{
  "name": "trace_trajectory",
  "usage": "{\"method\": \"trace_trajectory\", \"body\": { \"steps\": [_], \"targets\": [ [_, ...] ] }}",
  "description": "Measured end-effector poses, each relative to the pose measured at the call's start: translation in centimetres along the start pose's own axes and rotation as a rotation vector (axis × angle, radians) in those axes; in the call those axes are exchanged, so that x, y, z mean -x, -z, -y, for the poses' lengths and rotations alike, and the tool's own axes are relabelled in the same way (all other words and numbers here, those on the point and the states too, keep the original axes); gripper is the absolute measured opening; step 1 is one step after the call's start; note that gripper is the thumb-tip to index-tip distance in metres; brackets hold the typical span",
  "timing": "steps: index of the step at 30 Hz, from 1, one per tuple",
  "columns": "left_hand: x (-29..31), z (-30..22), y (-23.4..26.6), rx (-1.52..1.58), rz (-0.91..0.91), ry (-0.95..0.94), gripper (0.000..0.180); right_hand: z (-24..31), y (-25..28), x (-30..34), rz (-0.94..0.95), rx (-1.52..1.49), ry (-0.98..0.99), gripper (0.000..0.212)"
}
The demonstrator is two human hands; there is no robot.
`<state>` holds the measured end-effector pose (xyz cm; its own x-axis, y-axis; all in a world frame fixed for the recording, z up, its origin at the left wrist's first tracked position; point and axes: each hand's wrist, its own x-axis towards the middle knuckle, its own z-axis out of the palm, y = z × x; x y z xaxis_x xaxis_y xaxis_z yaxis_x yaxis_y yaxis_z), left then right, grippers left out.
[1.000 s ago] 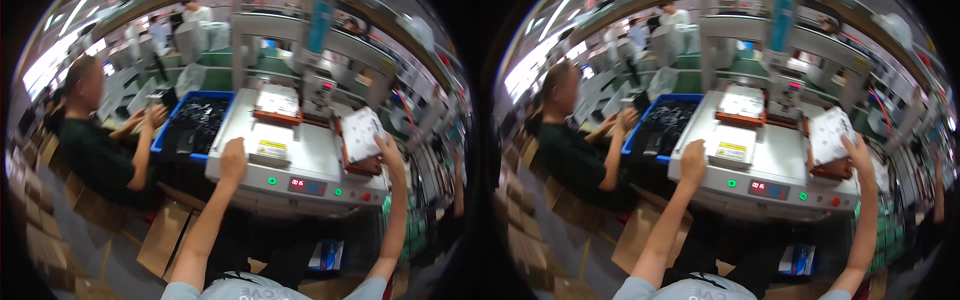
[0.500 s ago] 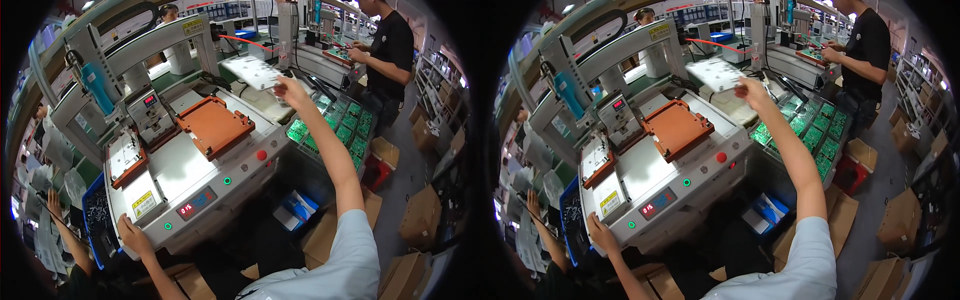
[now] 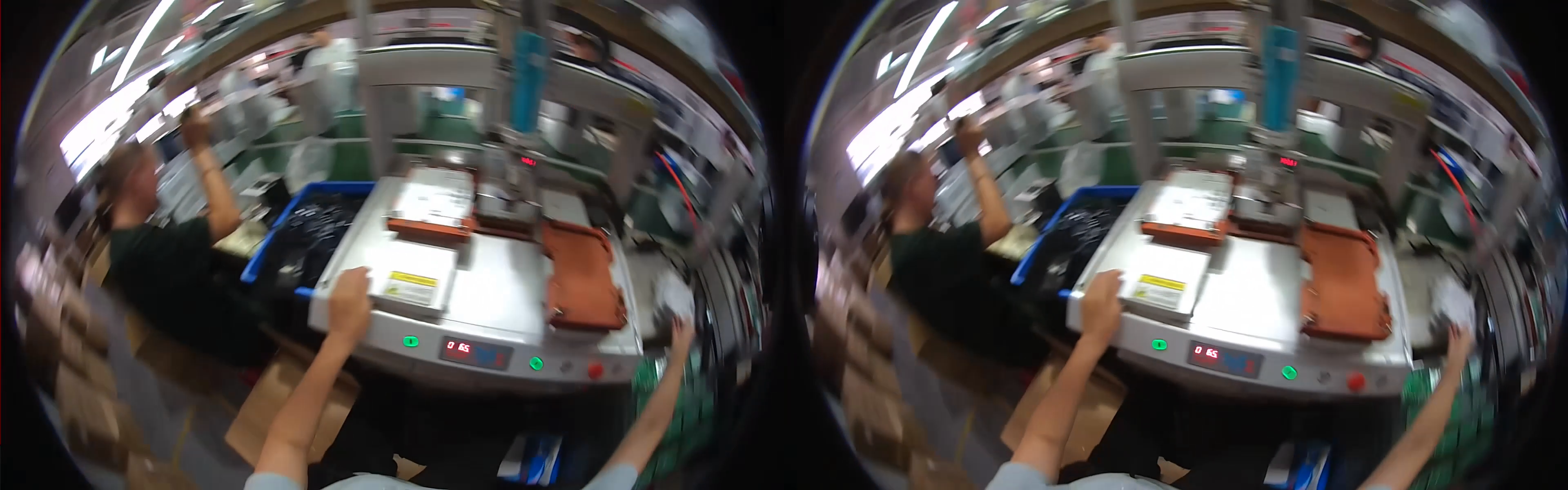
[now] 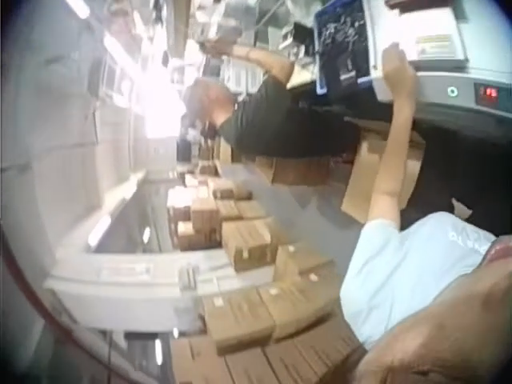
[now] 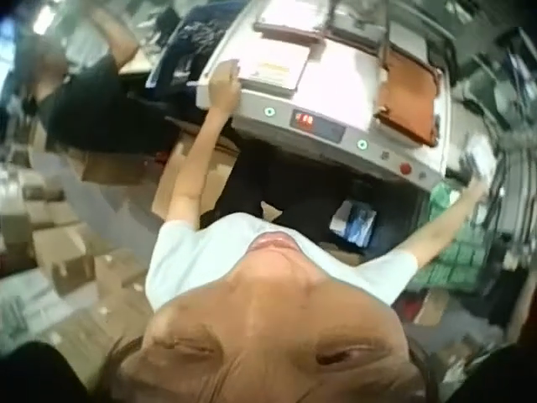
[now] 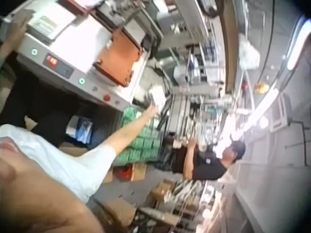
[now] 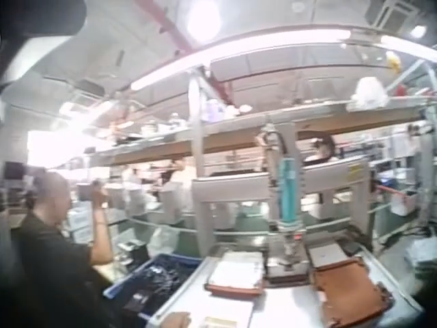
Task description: Operating a semi-automated assembly machine to process electronic housings and packaging them into boxes.
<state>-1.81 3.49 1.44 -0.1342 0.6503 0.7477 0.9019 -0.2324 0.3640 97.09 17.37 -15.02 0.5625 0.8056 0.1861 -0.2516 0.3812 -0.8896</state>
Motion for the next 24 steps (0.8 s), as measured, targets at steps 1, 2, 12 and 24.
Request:
{"method": "trace_trajectory", "body": {
  "steps": [1, 2, 12, 24],
  "targets": [
    [-0.1, -0.3, 0.1, 0.041, -0.020, 0.048, 0.015, -0.3, 0.6, -0.8, -0.143, -0.307, -0.074, 0.042],
    [-0.1, -0.6, 0.3, 0.063, -0.034, 0.063, 0.014, -0.4, 0.0, -2.2, -0.175, -0.161, -0.197, 0.038],
    [-0.4, -1.5, 0.7, 0.103, -0.060, 0.077, 0.014, 2.2, -2.9, 2.6, -0.079, 0.671, 0.126, 0.028],
    [0.9, -0.9, 0.7, 0.160, -0.106, -0.029, 0.015, 9.9, -33.4, 51.0, 0.010, 0.575, 0.548, 0.020]
  ]
}}
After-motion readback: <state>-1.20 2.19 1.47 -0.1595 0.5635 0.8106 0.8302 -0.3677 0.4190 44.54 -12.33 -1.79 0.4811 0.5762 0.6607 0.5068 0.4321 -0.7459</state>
